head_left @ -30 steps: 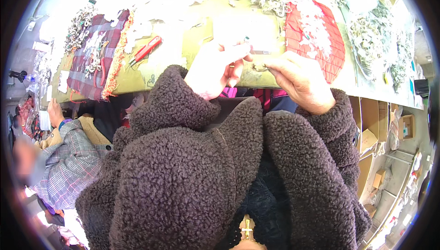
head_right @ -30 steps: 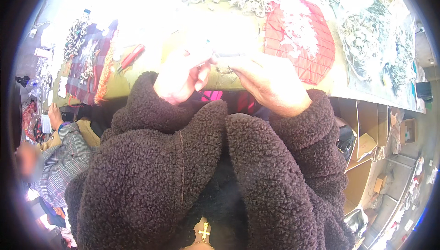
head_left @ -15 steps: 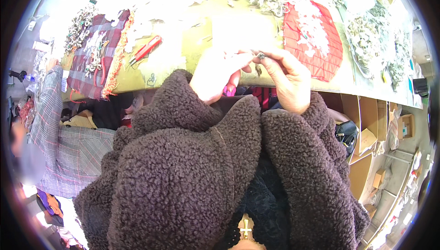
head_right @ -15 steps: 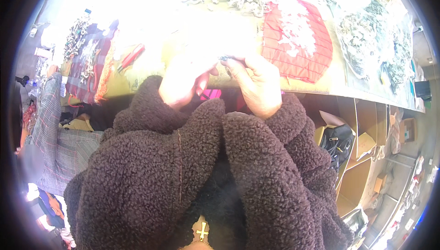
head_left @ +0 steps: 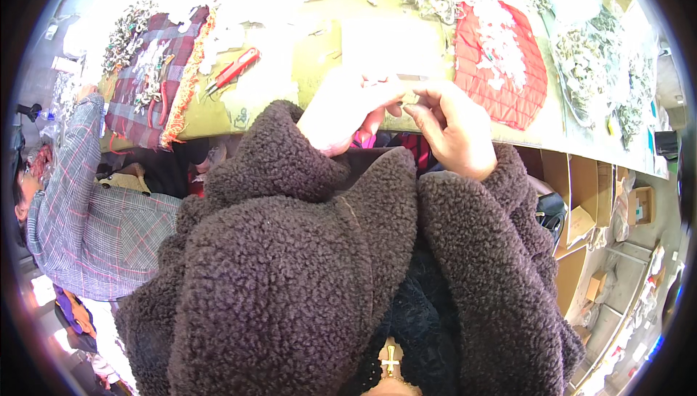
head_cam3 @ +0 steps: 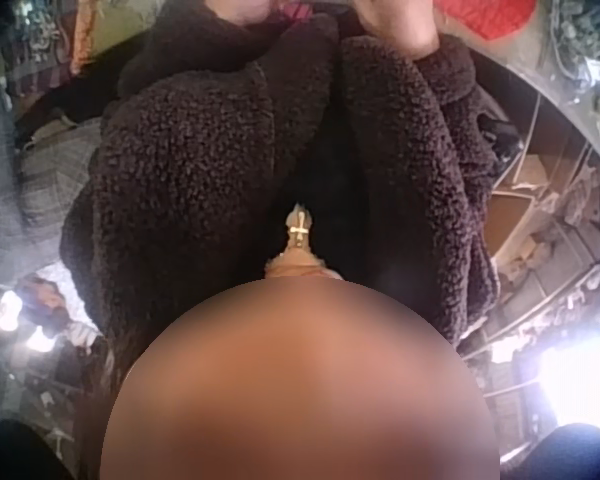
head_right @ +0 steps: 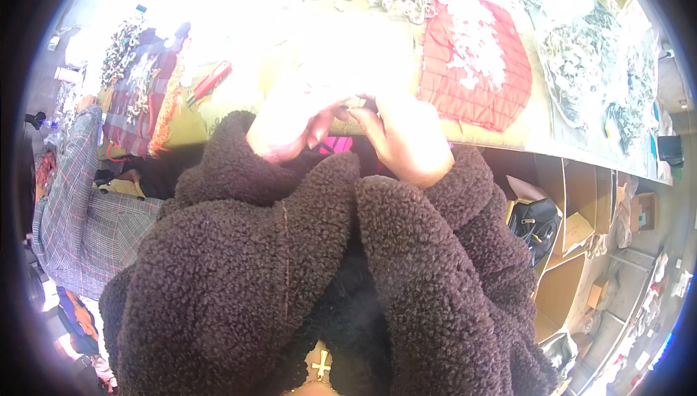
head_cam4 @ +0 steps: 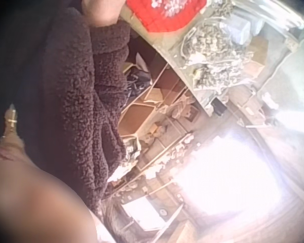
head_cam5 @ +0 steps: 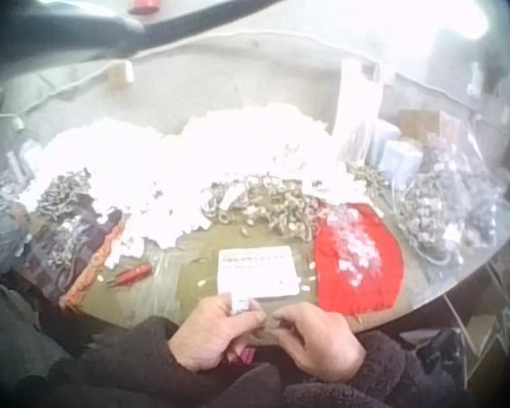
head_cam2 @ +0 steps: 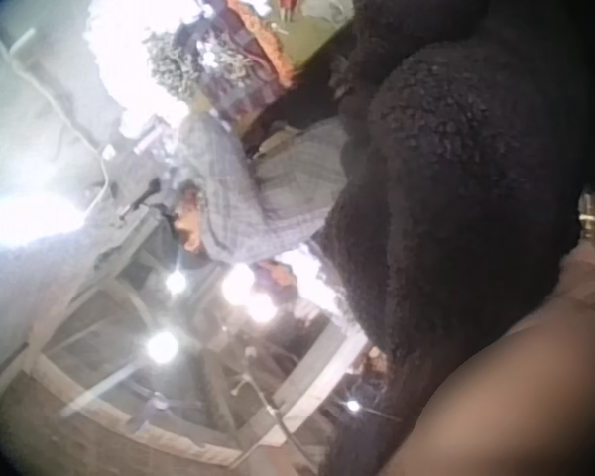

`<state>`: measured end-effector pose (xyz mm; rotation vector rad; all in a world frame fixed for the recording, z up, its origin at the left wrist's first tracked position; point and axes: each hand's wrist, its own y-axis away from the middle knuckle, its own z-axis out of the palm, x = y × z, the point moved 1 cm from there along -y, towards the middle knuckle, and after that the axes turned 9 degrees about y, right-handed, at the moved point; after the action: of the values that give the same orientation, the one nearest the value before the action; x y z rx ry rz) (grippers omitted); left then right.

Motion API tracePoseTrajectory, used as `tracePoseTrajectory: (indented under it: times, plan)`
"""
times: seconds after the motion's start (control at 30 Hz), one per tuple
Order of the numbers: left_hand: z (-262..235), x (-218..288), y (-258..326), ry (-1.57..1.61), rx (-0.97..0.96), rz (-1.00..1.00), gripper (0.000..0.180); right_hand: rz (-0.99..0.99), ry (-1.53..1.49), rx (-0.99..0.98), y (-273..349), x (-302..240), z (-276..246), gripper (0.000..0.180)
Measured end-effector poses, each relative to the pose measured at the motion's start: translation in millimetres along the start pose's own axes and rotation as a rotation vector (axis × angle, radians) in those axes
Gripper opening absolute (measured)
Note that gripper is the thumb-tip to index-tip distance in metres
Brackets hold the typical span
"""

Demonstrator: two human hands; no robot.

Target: The person repeatedly picks small metal jewelry components from a tray and a red cloth, then uses both hands to attach or adjust them. The person places finished units back onto the red cloth and continues the cycle with new components.

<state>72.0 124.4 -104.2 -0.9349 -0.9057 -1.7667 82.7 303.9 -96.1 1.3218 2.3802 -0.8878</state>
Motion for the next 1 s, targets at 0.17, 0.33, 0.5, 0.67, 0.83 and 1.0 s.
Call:
tracePoseTrajectory:
  times: [0.17,0.33,0.5,0.67,0.83,1.0]
  plan:
    - [-1.4,-5.5,0.1,0.347,-0.051,-0.142,0.021,-0.226,0.107,0.119,-5.7,5.2,-6.0,0.019]
    - [11.4,-9.5,-0.1,0.598,-0.095,-0.04,0.031,0.419,-0.892,0.068,-5.1,-2.5,-4.8,0.013]
    - [14.0,-12.4,4.6,0.38,-0.076,0.057,0.031,0.456,-0.997,0.072,-6.2,-16.6,-0.7,0.012]
    - [8.2,-14.8,8.8,0.342,-0.077,0.044,0.03,0.515,-0.955,0.094,-5.9,-23.1,10.7,0.014]
    - [7.6,-16.3,9.2,0.31,-0.072,0.051,0.03,0.605,-1.029,-0.008,0.4,-26.7,3.1,0.015]
    - [5.9,-18.8,9.7,0.29,-0.064,0.176,0.023,0.526,-0.984,0.084,5.3,-31.3,9.3,0.017]
